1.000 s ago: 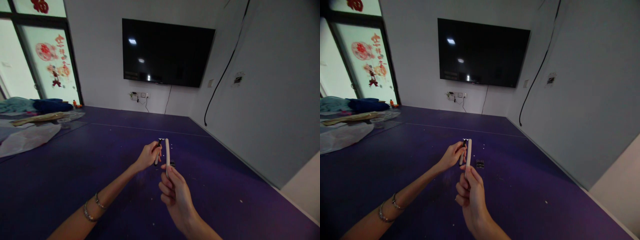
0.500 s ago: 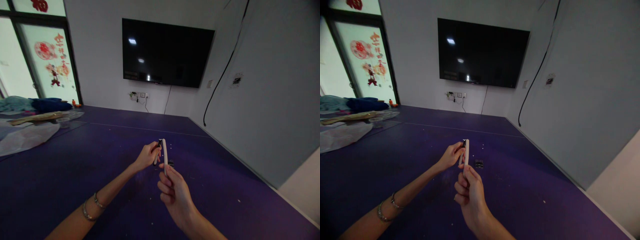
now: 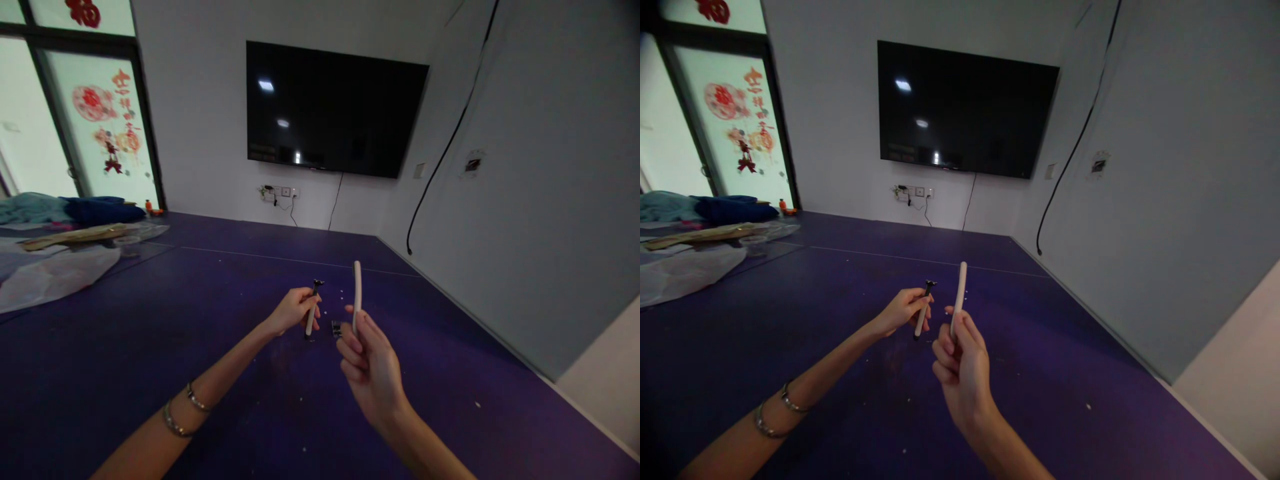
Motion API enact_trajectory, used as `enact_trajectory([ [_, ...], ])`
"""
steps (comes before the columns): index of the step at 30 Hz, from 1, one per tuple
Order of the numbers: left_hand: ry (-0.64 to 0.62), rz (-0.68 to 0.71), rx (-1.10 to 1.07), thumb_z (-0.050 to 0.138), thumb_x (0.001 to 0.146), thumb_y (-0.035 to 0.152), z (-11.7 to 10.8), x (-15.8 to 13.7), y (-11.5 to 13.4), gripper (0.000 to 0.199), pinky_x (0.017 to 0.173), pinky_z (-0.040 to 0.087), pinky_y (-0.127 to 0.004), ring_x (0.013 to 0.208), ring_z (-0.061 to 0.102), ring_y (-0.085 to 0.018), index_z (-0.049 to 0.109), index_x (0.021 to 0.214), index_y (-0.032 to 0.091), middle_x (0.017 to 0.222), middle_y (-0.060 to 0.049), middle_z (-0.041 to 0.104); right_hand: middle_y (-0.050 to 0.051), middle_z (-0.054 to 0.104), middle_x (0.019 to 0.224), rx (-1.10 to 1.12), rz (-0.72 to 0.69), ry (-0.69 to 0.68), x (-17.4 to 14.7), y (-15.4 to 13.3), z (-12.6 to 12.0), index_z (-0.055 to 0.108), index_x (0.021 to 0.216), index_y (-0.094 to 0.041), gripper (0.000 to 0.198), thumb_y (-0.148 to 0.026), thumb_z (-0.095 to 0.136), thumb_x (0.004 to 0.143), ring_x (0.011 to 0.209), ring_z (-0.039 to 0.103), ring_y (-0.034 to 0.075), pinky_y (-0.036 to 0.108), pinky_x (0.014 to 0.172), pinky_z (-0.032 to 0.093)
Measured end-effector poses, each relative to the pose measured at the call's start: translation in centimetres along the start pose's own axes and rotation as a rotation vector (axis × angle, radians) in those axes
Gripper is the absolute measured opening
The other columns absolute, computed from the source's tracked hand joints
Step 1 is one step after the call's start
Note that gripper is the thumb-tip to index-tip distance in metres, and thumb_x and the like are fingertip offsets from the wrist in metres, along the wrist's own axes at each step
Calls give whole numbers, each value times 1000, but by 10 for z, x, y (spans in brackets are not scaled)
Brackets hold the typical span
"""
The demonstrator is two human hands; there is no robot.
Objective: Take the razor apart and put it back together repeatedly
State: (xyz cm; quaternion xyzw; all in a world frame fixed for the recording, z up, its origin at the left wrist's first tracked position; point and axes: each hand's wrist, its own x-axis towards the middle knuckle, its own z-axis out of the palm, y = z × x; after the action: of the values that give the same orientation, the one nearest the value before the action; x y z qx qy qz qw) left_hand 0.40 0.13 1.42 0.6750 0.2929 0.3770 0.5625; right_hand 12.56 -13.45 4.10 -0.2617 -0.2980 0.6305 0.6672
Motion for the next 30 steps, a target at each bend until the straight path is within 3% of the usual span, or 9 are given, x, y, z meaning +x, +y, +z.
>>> enact_trajectory([
  [3,-3,-119,-76,46,82,30,1,1,-6,20,39,45,-23,46,62,-16,49,92,12,64,-2,60,-7,38,53,-177,-157,-84,17,-20,-2,54,86,-23,15,-36,56,79,38,24,4,16,34,15],
  [7,45,-196,-144,47,81,28,-1,4,-13,19,42,46,-24,47,62,-16,51,91,12,62,-3,61,0,51,67,-563,-333,-157,46,-36,-19,60,81,-19,15,-33,54,81,59,46,10,20,50,34],
  [14,141,-433,-320,49,82,24,-3,12,-29,13,49,48,-27,49,62,-17,51,81,12,59,-3,61,-1,51,60,-1094,-493,-107,101,-38,-70,66,83,-17,26,-39,55,77,59,46,12,23,55,36],
  [20,71,-524,-395,45,85,21,-1,14,-38,14,56,51,-31,50,62,-17,52,80,10,60,-5,61,2,63,63,-1477,-517,-124,129,-28,-96,70,83,-17,37,-47,48,81,59,54,14,24,56,37],
  [30,46,-543,-391,46,86,19,1,11,-38,12,56,51,-34,51,64,-19,50,82,9,61,-5,61,3,72,77,-1691,-561,-207,142,-11,-112,73,81,-24,33,-45,48,82,64,62,18,29,68,42],
])
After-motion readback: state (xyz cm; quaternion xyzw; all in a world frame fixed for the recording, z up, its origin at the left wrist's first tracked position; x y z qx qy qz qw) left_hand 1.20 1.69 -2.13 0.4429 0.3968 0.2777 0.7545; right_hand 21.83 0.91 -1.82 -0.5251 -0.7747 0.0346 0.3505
